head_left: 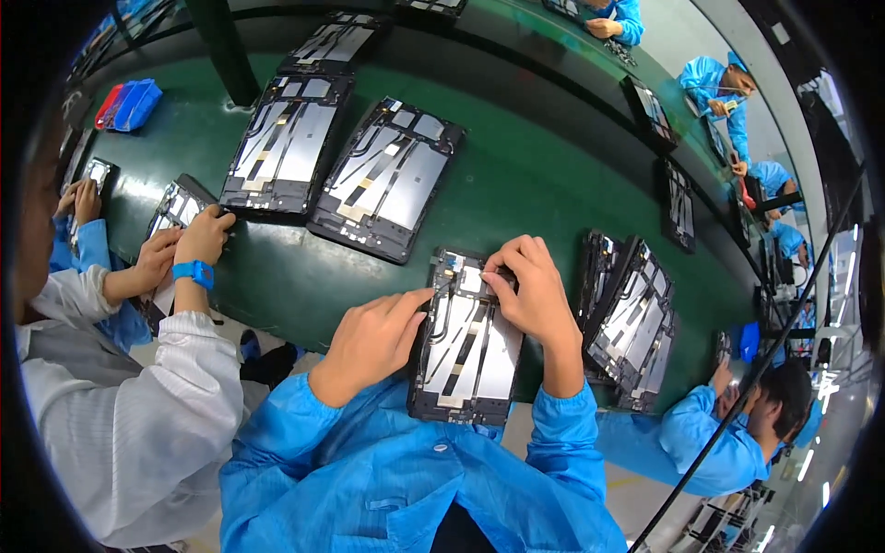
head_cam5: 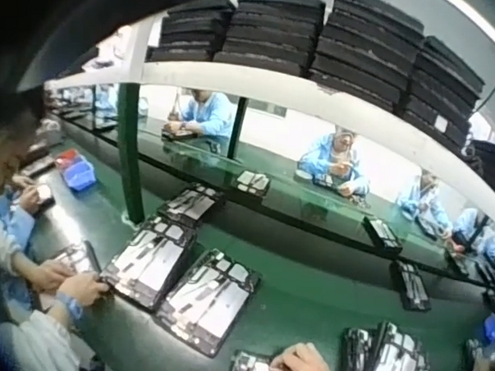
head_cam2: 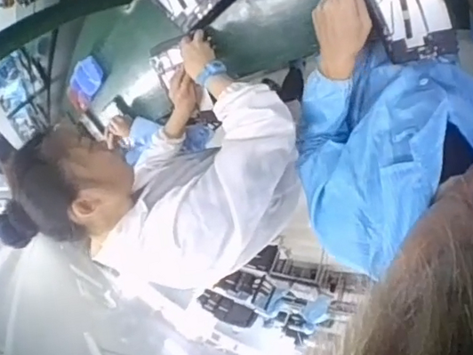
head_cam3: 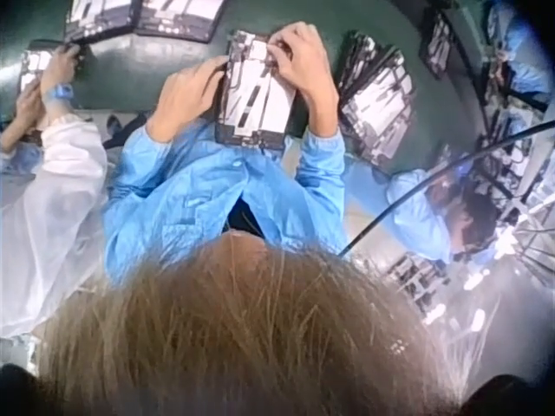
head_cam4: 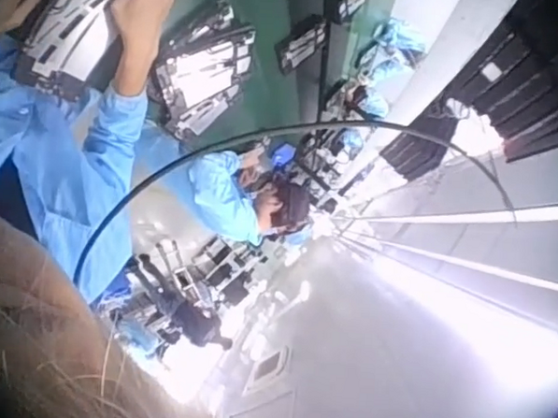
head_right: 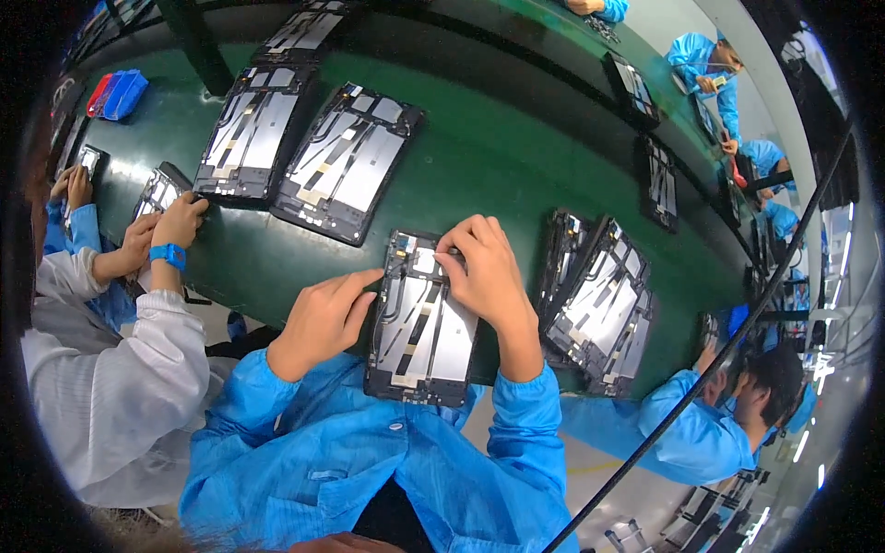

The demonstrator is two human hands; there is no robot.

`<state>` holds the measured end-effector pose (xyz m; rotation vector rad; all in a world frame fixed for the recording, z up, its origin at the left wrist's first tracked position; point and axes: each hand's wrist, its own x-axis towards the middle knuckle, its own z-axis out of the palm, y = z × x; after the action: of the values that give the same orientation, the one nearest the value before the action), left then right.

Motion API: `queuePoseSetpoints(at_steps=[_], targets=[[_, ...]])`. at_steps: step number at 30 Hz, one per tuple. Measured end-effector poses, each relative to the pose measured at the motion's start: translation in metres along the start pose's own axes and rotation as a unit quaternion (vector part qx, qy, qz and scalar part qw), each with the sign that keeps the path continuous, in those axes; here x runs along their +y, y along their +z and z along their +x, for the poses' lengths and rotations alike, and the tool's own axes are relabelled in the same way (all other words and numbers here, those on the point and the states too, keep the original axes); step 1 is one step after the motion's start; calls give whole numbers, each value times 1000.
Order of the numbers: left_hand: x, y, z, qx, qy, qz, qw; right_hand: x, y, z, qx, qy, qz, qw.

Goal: The person assembles internal components and flex cables into tablet housings by hand, using a hand tool to secure the battery and component board.

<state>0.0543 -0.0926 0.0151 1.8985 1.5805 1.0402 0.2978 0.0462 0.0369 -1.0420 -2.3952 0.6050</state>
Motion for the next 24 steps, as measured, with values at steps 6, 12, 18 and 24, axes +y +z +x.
queuePoseSetpoints(at_steps=[6,12,18,24], targets=[[-25,21,9,28,59,-7,998,3,12,-2,22,-16,-46,999],[-38,17,12,21,98,-35,994,4,20,-5,68,-17,-50,996],[-41,10,14,14,174,31,984,8,24,-5,92,-24,-61,994],[-42,7,17,1,192,52,980,9,27,-6,95,-16,-64,993]])
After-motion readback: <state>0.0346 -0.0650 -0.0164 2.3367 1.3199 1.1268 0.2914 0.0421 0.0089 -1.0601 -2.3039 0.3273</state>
